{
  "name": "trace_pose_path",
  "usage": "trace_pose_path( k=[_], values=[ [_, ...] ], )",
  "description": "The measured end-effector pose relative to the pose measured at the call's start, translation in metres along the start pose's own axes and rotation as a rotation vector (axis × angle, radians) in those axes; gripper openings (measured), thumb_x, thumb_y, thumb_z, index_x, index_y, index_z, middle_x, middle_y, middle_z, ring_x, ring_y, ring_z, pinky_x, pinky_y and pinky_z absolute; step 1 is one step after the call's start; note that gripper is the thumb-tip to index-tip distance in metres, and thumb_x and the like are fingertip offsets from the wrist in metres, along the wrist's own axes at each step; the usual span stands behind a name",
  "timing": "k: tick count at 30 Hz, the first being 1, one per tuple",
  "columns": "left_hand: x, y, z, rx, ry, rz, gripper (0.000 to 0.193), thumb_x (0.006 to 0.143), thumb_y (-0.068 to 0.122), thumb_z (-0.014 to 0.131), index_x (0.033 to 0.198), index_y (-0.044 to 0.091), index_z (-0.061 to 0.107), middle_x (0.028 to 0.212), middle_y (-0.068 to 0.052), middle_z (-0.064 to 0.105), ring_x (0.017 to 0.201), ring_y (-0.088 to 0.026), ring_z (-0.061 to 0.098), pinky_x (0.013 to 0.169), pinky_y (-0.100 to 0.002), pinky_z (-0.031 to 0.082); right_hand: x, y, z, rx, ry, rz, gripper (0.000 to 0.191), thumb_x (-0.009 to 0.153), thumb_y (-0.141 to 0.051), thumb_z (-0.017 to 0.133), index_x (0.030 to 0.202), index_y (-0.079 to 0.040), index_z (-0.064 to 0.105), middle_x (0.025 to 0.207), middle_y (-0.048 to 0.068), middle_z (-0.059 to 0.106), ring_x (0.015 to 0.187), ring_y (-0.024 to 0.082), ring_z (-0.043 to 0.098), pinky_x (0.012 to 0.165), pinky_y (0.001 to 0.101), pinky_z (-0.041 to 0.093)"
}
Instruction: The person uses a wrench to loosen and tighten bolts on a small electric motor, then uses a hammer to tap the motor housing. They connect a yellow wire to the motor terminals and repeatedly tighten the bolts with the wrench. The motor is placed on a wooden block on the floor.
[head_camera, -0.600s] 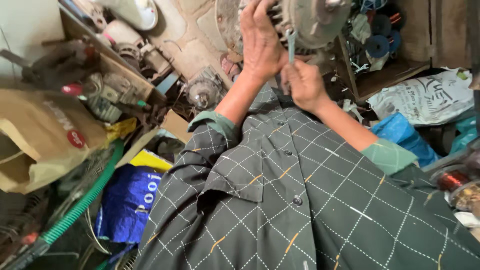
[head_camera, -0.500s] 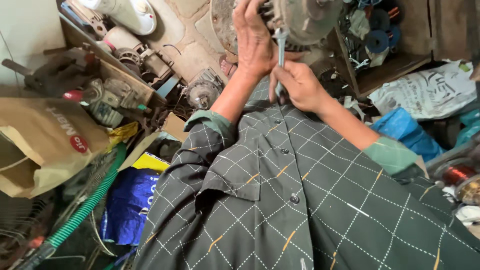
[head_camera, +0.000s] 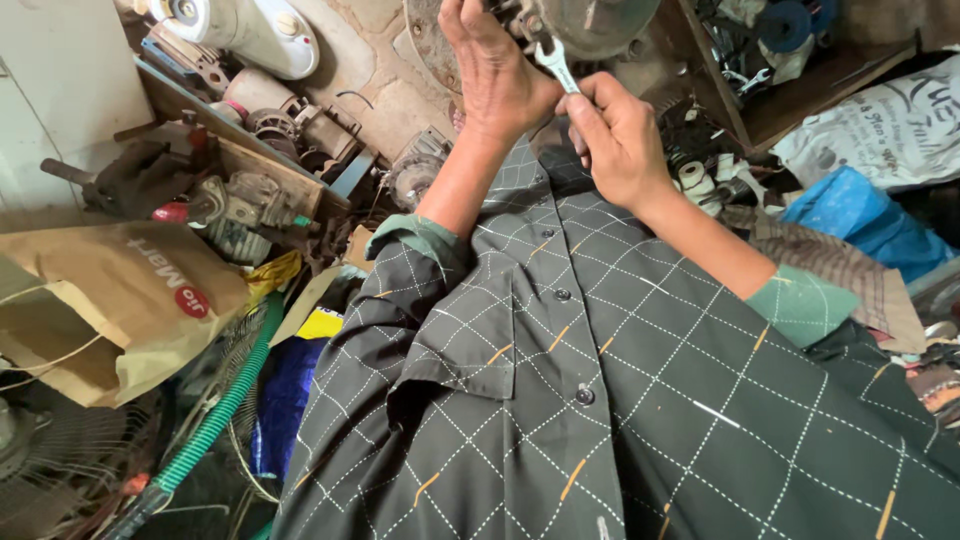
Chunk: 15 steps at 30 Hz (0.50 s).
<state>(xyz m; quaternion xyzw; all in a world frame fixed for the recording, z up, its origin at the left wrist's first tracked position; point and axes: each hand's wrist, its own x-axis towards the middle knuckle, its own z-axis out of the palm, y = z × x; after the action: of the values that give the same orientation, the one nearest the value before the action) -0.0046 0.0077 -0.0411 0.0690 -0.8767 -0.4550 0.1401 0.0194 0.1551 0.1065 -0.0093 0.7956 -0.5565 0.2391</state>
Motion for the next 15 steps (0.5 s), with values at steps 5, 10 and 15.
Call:
trace_pose_path(
  k=[5,10,15],
  values=[
    [0.002,-0.012,0.008,0.049,0.188,0.277,0.162,0.054,0.040,0.100,0.158,0.010,-0.020,0.147,-0.030,0.024,0.133,-0.052,0.029,0.116,-0.063,0.028,0.016,0.017,-0.006,0.136,0.016,-0.029,0.029,0.113,-0.025,0.056,0.100,-0.002,0.067,0.071,-0.003,0.056,0.063,0.003,0.050,0.057,0.0213,0.038],
    [0.004,-0.009,0.006,-0.014,0.133,0.271,0.169,0.056,0.055,0.106,0.158,0.010,-0.022,0.145,-0.026,0.027,0.132,-0.048,0.031,0.114,-0.058,0.033,0.035,0.010,-0.027,0.066,0.007,-0.114,0.030,0.113,-0.021,0.060,0.100,0.002,0.073,0.069,-0.001,0.058,0.063,0.004,0.051,0.058,0.0223,0.038],
    [0.006,-0.009,0.007,0.008,0.090,0.217,0.162,0.054,0.058,0.105,0.154,0.005,-0.010,0.138,-0.023,0.032,0.128,-0.047,0.035,0.111,-0.056,0.035,0.037,-0.001,-0.032,0.014,-0.059,-0.112,0.030,0.113,-0.021,0.063,0.104,0.004,0.076,0.068,-0.001,0.058,0.062,0.003,0.051,0.057,0.0225,0.038]
  ],
)
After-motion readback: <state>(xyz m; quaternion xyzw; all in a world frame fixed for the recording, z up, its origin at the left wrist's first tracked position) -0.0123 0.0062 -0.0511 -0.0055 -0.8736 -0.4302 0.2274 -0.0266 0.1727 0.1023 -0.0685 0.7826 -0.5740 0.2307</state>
